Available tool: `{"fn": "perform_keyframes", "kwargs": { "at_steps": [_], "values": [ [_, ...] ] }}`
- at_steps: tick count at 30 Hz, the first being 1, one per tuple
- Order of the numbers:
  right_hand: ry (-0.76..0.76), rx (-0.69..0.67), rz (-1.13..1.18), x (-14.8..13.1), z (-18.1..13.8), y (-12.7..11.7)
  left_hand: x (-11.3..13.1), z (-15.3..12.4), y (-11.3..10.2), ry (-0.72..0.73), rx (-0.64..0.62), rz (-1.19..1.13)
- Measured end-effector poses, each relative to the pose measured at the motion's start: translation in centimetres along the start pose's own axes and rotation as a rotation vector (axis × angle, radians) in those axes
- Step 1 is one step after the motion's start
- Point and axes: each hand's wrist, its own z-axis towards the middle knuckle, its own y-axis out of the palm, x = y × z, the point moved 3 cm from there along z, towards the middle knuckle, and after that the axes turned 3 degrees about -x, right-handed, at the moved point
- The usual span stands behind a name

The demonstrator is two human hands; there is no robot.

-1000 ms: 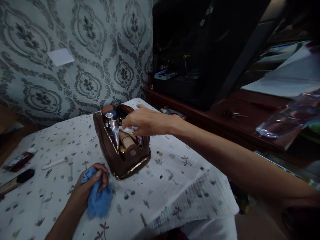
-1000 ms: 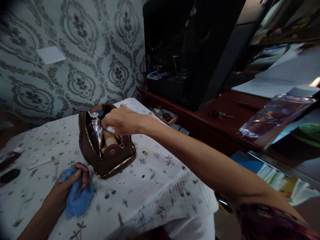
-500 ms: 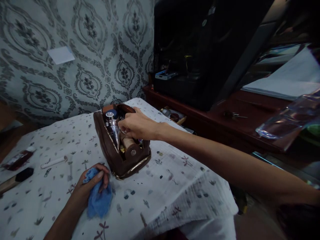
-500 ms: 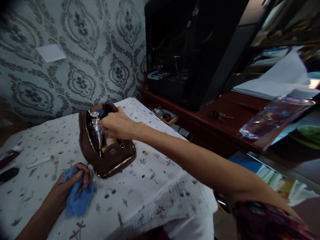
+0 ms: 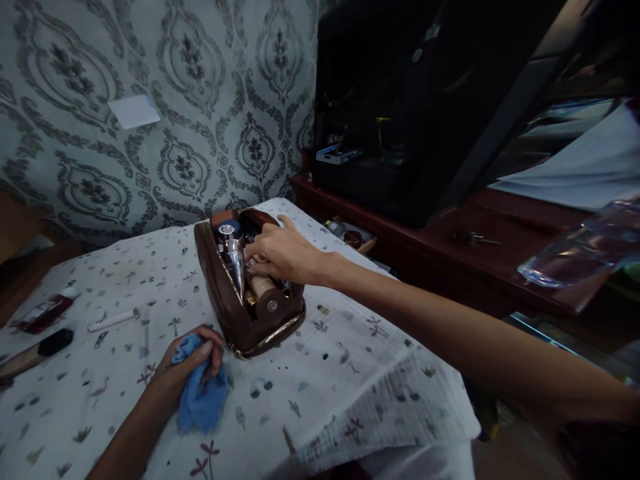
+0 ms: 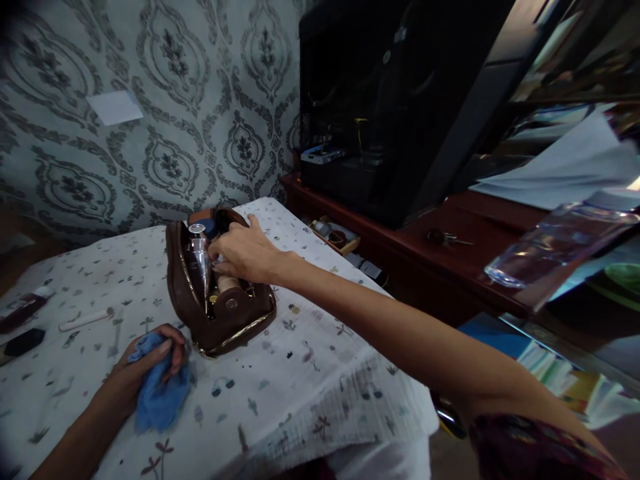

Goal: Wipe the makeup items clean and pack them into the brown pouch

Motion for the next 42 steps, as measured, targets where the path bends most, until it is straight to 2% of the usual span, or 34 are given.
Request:
{"fn": "perform_keyframes", "kwargs": {
  "at_steps": [3, 9, 15, 20, 23, 28, 31, 34, 39, 42],
  "values": [
    [0.012, -0.01, -0.017, -0.3, 0.0, -0.3, 0.1, 0.0, 0.1, -0.009, 0.008, 0.001],
    [-0.012, -0.113, -0.093, -0.6, 0.0, -0.5, -0.2, 0.2, -0.3, 0.007, -0.021, 0.008],
    [-0.043, -0.074, -0.079, 0.0, 0.1, -0.1, 0.1, 0.2, 0.0, 0.004, -0.033, 0.019],
    [-0.037, -0.102, -0.051, 0.2, 0.2, 0.0, 0.6, 0.2, 0.4, 0.0, -0.037, 0.035],
    [-0.043, -0.045, 0.0, 0.4, 0.1, 0.3, 0.7, 0.2, 0.5, 0.008, -0.047, 0.025],
    [0.0, 0.215, 0.1, 1.1, -0.4, 0.3, 0.6, 0.3, 0.4, 0.02, -0.048, 0.001],
    [0.004, 0.299, 0.136, 1.4, -0.7, 0.2, 0.7, 0.4, 0.3, 0.028, -0.049, -0.011],
    [-0.015, 0.301, 0.107, 1.3, -1.1, 0.5, 1.0, 0.5, 0.3, 0.048, -0.036, -0.043],
    [-0.049, 0.2, -0.015, 0.8, -1.5, 2.2, 1.3, 0.7, -0.3, 0.073, -0.006, -0.089],
    [-0.093, 0.222, -0.018, 1.0, -1.3, 3.2, 1.4, 0.7, -0.6, 0.077, -0.016, -0.087]
  ]
}}
